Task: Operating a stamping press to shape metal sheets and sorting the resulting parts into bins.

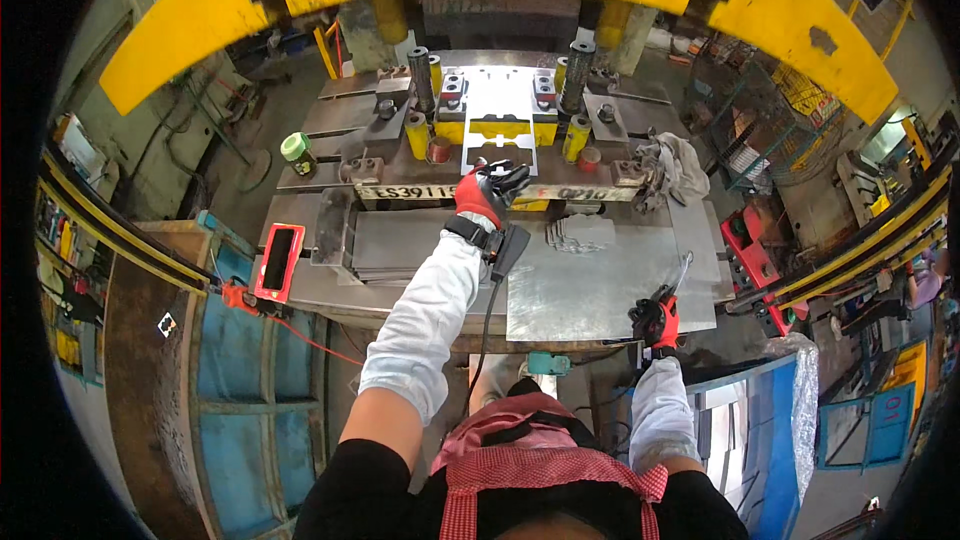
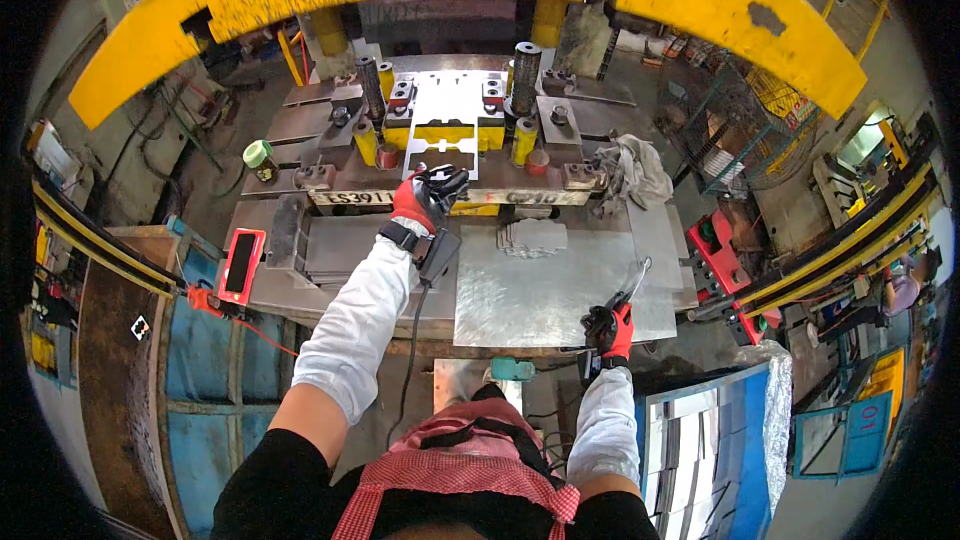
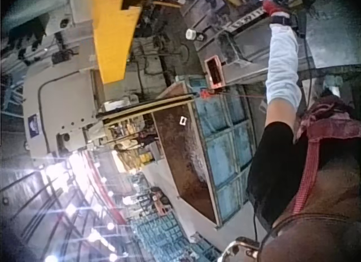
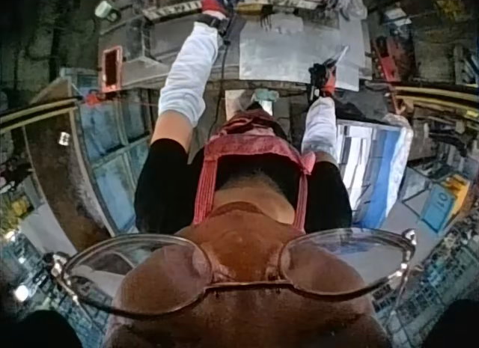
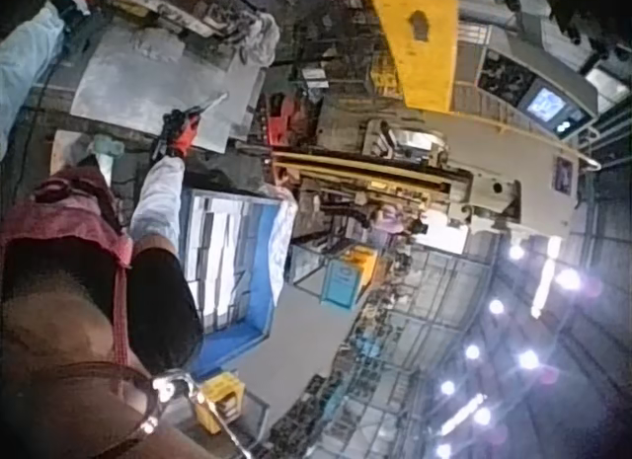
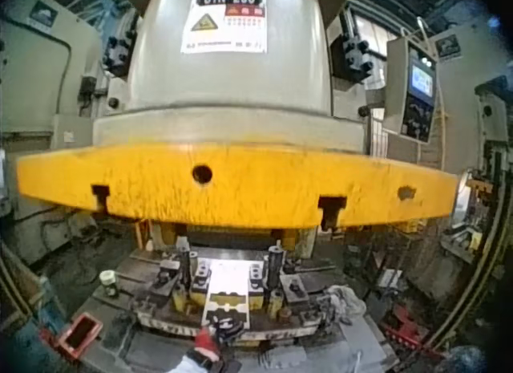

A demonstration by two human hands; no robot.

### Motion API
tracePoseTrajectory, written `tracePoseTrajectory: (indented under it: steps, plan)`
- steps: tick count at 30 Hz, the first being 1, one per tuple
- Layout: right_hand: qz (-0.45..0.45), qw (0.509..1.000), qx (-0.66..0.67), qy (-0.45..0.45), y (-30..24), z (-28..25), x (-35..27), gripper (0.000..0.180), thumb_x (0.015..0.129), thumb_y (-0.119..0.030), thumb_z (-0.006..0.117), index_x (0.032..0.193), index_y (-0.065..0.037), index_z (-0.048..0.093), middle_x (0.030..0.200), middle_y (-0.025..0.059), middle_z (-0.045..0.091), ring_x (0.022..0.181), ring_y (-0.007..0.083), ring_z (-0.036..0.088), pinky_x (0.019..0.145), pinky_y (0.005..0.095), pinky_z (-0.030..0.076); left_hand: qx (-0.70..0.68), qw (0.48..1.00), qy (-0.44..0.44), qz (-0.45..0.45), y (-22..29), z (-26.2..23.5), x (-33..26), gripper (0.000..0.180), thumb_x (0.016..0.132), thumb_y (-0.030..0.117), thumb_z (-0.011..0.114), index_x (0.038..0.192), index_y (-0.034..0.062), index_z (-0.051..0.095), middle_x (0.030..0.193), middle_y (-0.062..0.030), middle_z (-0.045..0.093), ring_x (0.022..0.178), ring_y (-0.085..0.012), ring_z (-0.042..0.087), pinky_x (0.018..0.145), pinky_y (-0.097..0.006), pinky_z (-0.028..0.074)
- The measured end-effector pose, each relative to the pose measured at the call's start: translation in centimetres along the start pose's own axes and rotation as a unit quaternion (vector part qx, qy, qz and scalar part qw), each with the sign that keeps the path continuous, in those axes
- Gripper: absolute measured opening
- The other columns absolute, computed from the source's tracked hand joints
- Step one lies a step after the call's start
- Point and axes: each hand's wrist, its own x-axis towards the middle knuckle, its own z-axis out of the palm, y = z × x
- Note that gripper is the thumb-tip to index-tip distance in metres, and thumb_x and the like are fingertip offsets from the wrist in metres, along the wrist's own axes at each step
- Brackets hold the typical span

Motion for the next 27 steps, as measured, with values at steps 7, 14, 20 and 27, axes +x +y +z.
tracePoseTrajectory:
  steps: [7,14,20,27]
  plan:
    - [-0.001,0.999,0.038,0.003,0.5,0.3,0.0,0.023,0.075,-0.007,0.059,0.088,-0.008,0.040,0.070,0.0134,0.054,0.050,0.0264,0.055,0.043,0.0341,0.047,0.436,0.857,-0.157,0.223,0.7,-2.1,-0.3,0.041,0.093,0.023,0.034,0.115,-0.0095,0.045,0.116,-0.0279,0.050,0.110,-0.0383,0.050,0.096,-0.044,0.040]
    - [-0.030,0.999,-0.039,-0.019,0.7,-0.9,0.8,0.020,0.080,-0.013,0.056,0.088,-0.014,0.038,0.073,0.0121,0.052,0.056,0.0256,0.055,0.042,0.0342,0.043,0.125,0.907,-0.402,0.015,0.2,-3.5,1.4,0.058,0.094,0.038,0.028,0.124,-0.0115,0.034,0.129,-0.0317,0.035,0.121,-0.0418,0.035,0.104,-0.044,0.028]
    - [-0.039,0.991,0.100,-0.084,1.7,-0.3,1.1,0.020,0.079,-0.007,0.057,0.086,-0.010,0.038,0.069,0.0111,0.052,0.050,0.0248,0.054,0.043,0.0345,0.047,0.020,0.954,-0.296,-0.036,0.9,-4.3,1.3,0.058,0.092,0.040,0.031,0.121,-0.0106,0.037,0.129,-0.0301,0.036,0.122,-0.0417,0.034,0.104,-0.047,0.027]
    - [0.014,0.996,0.064,-0.060,1.0,0.2,0.4,0.015,0.085,-0.019,0.053,0.087,-0.010,0.041,0.070,0.0096,0.053,0.060,0.0242,0.056,0.058,0.0367,0.050,-0.132,0.938,-0.312,-0.080,1.6,-3.2,-0.5,0.052,0.095,0.038,0.028,0.119,-0.0064,0.042,0.120,-0.0265,0.048,0.116,-0.0393,0.044,0.101,-0.049,0.033]
